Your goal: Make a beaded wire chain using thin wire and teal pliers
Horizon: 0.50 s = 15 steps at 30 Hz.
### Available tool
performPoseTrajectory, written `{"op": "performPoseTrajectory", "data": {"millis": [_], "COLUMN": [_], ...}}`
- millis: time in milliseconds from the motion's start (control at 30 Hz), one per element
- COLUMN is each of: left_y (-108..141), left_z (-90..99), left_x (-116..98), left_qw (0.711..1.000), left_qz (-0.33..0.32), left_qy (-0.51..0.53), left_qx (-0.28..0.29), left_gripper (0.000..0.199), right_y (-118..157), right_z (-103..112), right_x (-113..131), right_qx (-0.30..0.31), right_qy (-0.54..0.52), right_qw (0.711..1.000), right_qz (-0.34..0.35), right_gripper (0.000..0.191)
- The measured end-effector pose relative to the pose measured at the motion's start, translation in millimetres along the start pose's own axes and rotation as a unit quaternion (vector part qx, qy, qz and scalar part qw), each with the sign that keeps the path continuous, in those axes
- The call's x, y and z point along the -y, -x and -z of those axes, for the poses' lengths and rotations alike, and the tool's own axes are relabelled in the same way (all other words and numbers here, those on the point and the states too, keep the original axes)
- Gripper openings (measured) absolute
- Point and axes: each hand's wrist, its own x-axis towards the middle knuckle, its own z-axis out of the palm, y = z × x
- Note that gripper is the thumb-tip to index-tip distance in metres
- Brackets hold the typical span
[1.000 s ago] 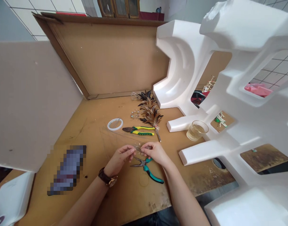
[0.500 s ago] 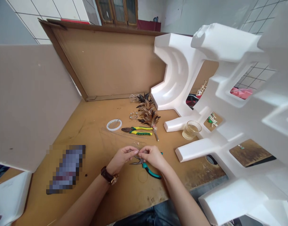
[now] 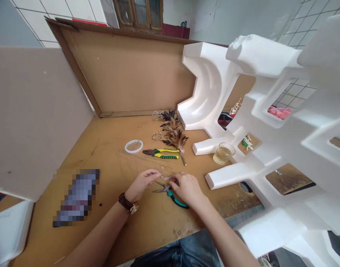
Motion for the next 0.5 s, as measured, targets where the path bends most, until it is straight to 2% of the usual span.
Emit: {"op": "performPoseTrajectory", "data": {"millis": [67,133,200,267,367,500], "left_y": [-0.5,-1.1,-1.5,-1.7,-1.9,-2.0], "left_z": [0.9,1.7,2.3,2.6,2.4,3.2], "left_x": [1.2,3.2,5.1,6.4,6.9,5.4], "left_qw": [1.000,1.000,1.000,0.999,0.999,0.998], "left_qz": [0.007,0.015,0.022,0.030,0.037,0.038], "left_qy": [0.005,0.010,0.012,0.013,0.017,0.029], "left_qx": [0.002,0.007,0.015,0.023,0.030,0.035], "left_gripper": [0.026,0.028,0.028,0.029,0.028,0.028], "right_y": [6.3,11.4,14.6,15.6,13.4,8.6], "right_z": [0.3,-3.8,-9.6,-14.4,-17.9,-20.2], "right_x": [-1.7,-4.1,-6.0,-6.4,-4.0,0.4], "right_qx": [0.004,0.014,0.032,0.046,0.060,0.086], "right_qy": [0.057,0.095,0.125,0.152,0.201,0.271], "right_qw": [0.998,0.993,0.989,0.984,0.973,0.954], "right_qz": [0.036,0.063,0.071,0.076,0.092,0.096], "right_gripper": [0.036,0.054,0.068,0.073,0.068,0.040]}}
